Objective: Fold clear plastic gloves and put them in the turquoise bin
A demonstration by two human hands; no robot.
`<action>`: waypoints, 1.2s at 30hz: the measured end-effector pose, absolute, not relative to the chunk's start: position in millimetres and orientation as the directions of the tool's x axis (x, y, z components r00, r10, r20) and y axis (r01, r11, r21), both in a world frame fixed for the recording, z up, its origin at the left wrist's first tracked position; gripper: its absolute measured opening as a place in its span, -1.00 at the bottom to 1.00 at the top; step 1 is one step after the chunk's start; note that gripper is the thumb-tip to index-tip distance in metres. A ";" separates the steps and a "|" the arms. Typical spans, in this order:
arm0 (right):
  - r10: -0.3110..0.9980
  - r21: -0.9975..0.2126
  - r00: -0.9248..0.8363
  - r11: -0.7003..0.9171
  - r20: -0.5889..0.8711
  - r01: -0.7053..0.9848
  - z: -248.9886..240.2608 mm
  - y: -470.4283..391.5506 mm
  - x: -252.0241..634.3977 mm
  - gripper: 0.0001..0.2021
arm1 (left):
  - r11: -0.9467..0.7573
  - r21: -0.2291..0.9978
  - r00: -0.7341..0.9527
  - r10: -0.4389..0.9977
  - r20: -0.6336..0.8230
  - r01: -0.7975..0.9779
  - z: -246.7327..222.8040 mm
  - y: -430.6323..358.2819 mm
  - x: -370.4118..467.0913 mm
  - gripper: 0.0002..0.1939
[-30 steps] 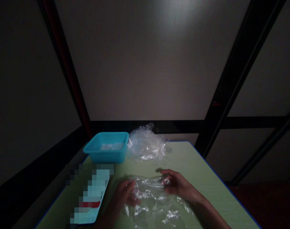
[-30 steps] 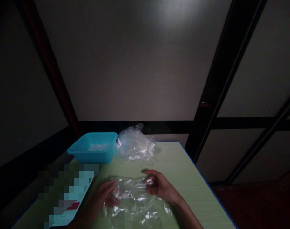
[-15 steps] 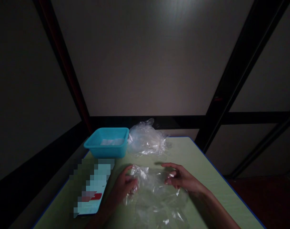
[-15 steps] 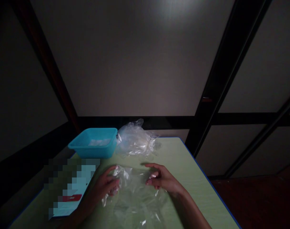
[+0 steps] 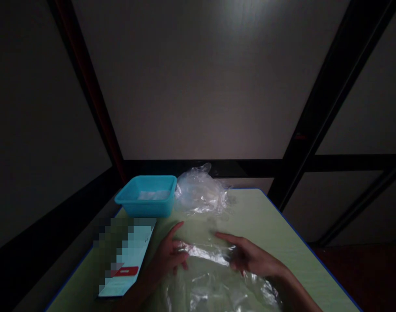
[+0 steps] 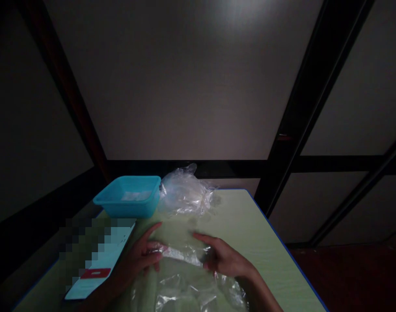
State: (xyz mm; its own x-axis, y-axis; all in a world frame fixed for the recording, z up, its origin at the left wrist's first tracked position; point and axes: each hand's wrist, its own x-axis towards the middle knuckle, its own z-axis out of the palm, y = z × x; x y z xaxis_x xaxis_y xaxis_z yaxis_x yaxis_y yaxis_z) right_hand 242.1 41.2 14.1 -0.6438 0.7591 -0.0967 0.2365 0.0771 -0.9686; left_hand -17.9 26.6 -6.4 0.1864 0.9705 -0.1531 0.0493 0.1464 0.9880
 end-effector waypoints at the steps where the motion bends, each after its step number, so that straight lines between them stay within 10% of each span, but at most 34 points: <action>1: 0.752 -0.963 -0.650 0.080 -0.111 0.257 10.5 41.7 241.2 -0.35 | 0.151 0.987 0.219 0.963 -0.160 0.055 -5.8 25.9 -18.1 0.02; 8: 0.882 -0.877 -0.445 0.330 0.154 0.350 2.6 43.9 234.3 -0.51 | 0.102 0.984 0.331 0.933 -0.145 0.144 -5.3 23.4 -16.8 -0.34; 16: 0.839 -0.639 -0.390 0.542 0.379 0.546 10.8 40.4 225.5 -0.71 | 0.037 0.967 0.097 0.993 -0.063 0.251 -19.9 26.4 -17.6 -0.25; 29: 0.721 -0.514 -0.685 0.629 0.107 0.583 30.5 27.4 222.1 -0.65 | -0.023 0.900 -0.084 0.994 0.067 0.436 -5.7 22.4 -12.5 -0.72; 36: 0.850 -0.347 -0.522 0.512 0.070 0.786 28.5 36.2 233.7 -0.64 | 0.080 0.974 0.363 0.919 -0.155 0.214 -15.2 -19.0 -0.1 -0.72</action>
